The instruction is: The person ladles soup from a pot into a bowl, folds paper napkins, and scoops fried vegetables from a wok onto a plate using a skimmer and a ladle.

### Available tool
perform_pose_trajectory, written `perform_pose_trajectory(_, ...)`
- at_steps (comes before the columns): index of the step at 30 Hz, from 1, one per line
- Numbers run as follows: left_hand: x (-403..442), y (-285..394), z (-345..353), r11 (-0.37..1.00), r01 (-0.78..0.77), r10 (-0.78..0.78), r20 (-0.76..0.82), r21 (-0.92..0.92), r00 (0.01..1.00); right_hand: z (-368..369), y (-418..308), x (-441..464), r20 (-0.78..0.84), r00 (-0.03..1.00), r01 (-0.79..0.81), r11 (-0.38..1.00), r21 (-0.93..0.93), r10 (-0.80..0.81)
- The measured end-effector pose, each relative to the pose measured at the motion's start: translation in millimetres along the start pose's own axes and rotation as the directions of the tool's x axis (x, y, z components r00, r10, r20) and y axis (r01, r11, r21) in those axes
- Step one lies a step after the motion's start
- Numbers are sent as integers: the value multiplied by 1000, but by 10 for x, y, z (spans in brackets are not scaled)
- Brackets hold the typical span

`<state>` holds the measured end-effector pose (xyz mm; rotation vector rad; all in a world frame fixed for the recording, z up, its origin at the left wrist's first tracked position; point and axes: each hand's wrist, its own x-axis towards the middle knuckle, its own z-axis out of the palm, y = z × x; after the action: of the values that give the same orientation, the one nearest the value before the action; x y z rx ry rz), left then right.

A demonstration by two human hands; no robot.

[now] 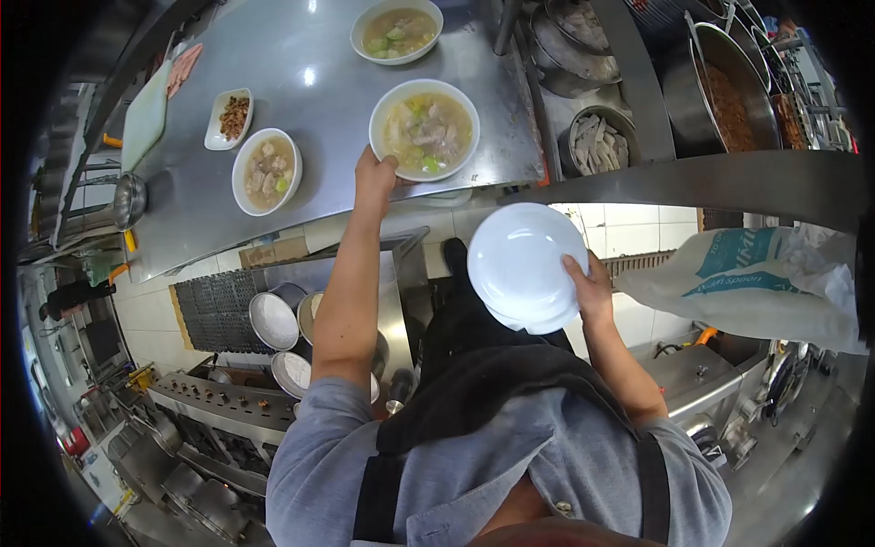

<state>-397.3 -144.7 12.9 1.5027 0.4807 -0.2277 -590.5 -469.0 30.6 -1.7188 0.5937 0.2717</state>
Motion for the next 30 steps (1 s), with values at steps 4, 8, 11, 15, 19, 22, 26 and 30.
perform_pose_trajectory(4,-283,29,-86,1000,-2,2,44,-3,999,-217,217,-65,-76,997,38,997,66,-33)
perform_pose_trajectory(8,-781,43,-7,1000,13,-13,2,28,1000,-488,411,-215,-148,989,38,982,187,-10)
perform_pose_trajectory(11,-1172,-92,42,999,12,-11,-29,33,1000,-894,865,-258,-173,981,111,983,144,-85)
perform_pose_trajectory(15,-1862,-201,292,988,41,-36,-40,150,999,-1423,854,-575,-119,991,74,990,120,-60)
perform_pose_trajectory(19,-2449,-562,630,984,42,-42,-2,174,999,-2146,1215,-863,-179,982,94,981,171,-63)
perform_pose_trajectory(22,-2695,-906,988,954,60,-99,120,295,988,-2708,1537,-1161,-284,958,131,954,270,-51)
perform_pose_trajectory(26,-3060,-1101,1880,934,154,-242,252,323,937,-3427,1931,-1627,-502,865,148,941,305,27)
perform_pose_trajectory(30,-3084,-1253,2850,923,37,-215,434,383,875,-4015,2256,-1916,-668,735,144,938,316,112)
